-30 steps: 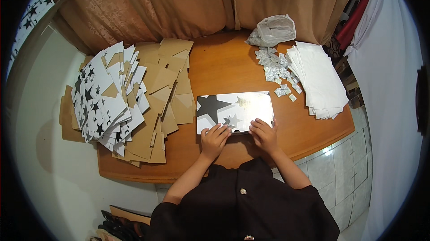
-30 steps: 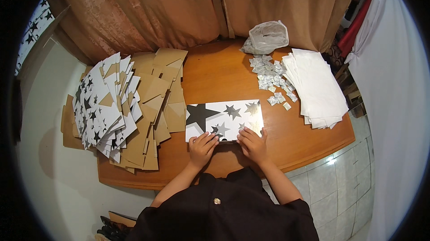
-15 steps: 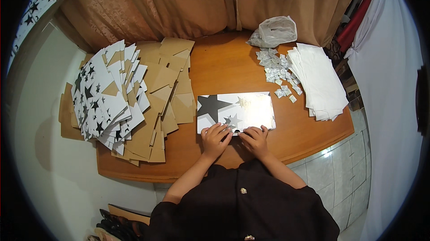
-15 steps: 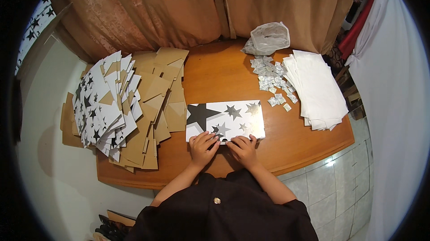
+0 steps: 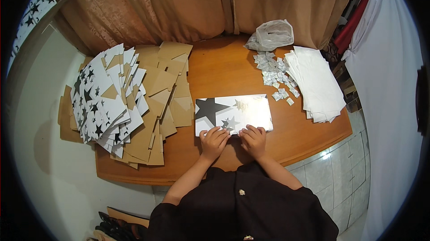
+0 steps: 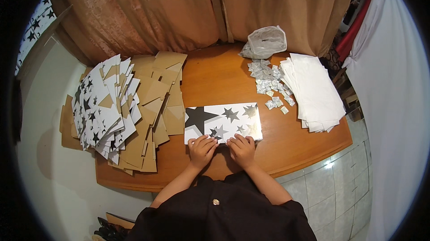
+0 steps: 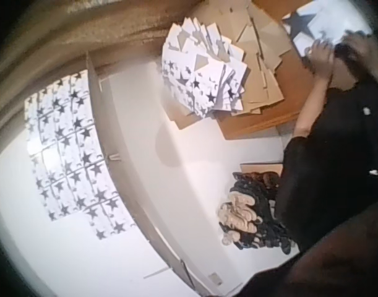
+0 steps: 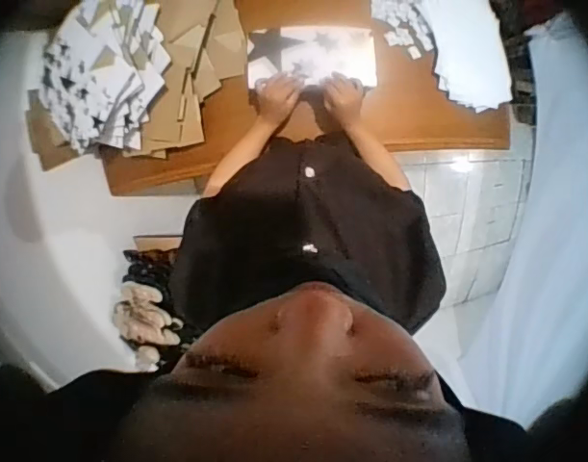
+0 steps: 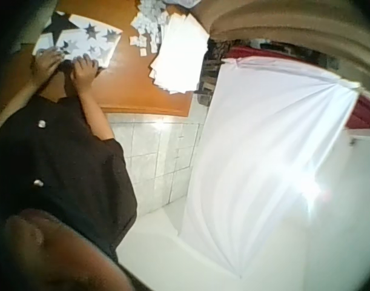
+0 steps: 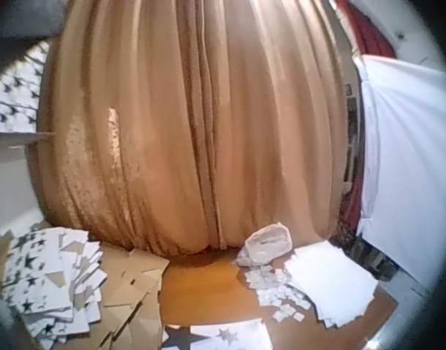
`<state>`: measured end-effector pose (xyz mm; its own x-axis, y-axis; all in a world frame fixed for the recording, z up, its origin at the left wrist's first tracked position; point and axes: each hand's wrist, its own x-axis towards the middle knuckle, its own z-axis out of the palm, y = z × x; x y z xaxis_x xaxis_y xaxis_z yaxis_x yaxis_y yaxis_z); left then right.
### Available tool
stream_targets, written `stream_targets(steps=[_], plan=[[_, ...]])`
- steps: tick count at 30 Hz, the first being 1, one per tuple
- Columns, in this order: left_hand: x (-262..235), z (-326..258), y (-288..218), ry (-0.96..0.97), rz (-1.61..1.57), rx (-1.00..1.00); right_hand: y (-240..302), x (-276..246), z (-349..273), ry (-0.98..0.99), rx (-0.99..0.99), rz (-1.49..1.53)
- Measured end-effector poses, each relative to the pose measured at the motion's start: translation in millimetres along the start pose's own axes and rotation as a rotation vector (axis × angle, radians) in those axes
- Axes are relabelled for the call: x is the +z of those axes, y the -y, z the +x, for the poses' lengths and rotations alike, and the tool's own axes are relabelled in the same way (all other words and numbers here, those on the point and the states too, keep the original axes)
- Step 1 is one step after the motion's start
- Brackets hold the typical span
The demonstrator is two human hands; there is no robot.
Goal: The recorder is folding cardboard boxes, lining them with paper, and stacking them.
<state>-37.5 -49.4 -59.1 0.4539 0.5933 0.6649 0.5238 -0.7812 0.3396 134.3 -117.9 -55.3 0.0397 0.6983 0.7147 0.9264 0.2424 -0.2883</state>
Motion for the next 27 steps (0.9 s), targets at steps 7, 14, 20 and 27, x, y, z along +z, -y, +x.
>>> stream_targets(steps=[7, 14, 20, 27], plan=[[1.9, -6.4, 7.8, 0.018, -0.039, 0.022, -2.0, -29.0, 33.5, 0.243, 0.150, 0.201], [0.4, -3.9, 4.4, 0.026, -0.046, 0.043, -77.3, -5.6, 53.6, 0.295, 0.415, -0.083], [-8.4, -9.6, 7.3, 0.090, -0.123, 0.055, -85.2, -28.7, 67.5, 0.493, 0.599, 0.055], [-1.2, -30.0, -1.7, -0.051, 0.122, -0.377, -76.3, -64.0, -10.5, 0.436, 0.867, 0.470]])
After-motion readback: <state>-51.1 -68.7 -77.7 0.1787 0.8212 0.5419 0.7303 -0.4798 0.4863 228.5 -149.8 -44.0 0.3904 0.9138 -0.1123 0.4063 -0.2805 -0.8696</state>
